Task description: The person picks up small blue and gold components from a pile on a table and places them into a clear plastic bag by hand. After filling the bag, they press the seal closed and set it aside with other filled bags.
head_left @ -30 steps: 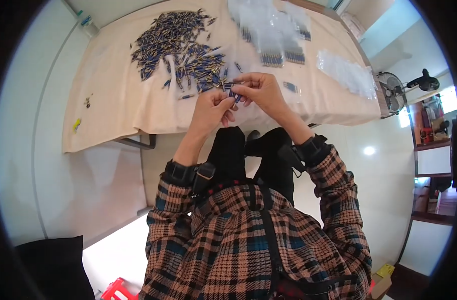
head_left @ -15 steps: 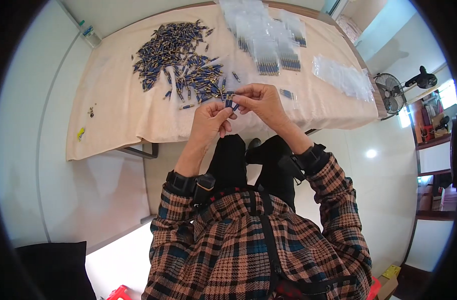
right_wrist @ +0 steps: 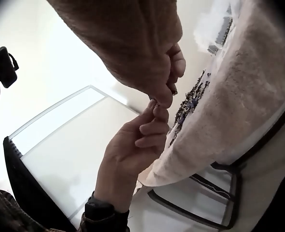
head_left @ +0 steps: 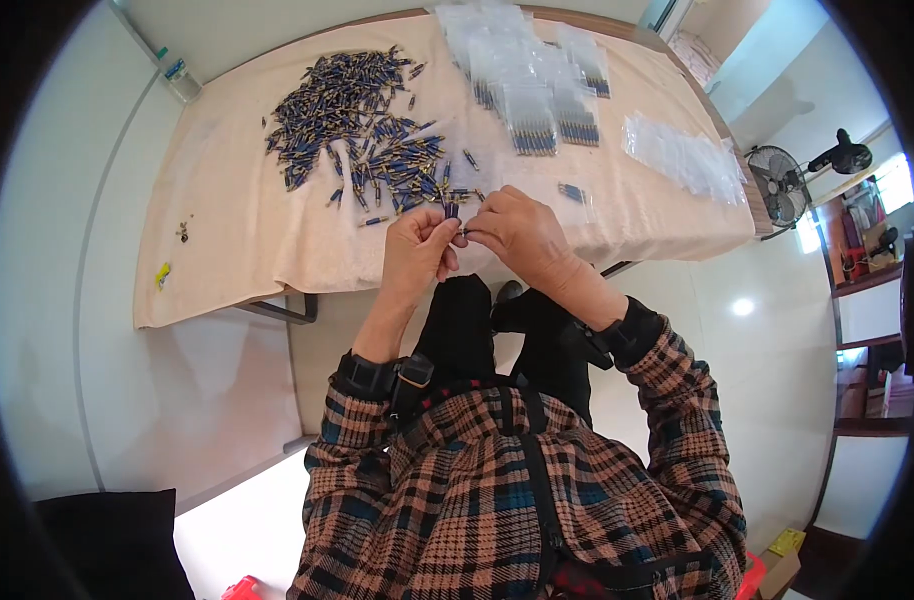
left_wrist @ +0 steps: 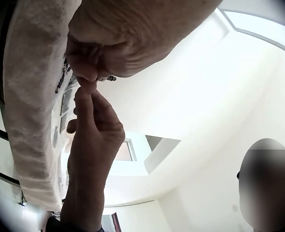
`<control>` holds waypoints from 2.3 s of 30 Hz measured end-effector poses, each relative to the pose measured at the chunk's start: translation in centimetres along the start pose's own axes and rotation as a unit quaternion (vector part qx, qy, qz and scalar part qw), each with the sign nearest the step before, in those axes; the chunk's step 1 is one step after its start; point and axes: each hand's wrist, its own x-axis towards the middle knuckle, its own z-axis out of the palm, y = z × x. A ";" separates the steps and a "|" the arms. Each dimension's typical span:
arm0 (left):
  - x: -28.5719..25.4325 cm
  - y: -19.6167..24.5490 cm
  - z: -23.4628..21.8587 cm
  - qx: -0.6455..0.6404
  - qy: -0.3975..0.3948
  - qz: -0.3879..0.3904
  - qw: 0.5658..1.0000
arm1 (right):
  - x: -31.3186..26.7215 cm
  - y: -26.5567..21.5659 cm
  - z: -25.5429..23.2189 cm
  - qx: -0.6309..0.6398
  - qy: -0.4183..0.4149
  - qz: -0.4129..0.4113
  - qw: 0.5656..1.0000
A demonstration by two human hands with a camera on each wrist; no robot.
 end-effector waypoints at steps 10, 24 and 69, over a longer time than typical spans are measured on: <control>0.0 -0.1 0.7 0.001 0.006 0.007 1.000 | -0.1 -0.1 0.3 0.437 -0.005 0.354 0.827; -0.3 -0.2 1.1 0.044 -0.035 -0.025 0.998 | -0.6 0.2 0.3 0.534 0.014 0.343 0.773; 5.5 -3.4 10.0 0.504 -0.052 0.373 0.777 | -9.8 10.5 -6.8 0.429 0.202 0.479 0.738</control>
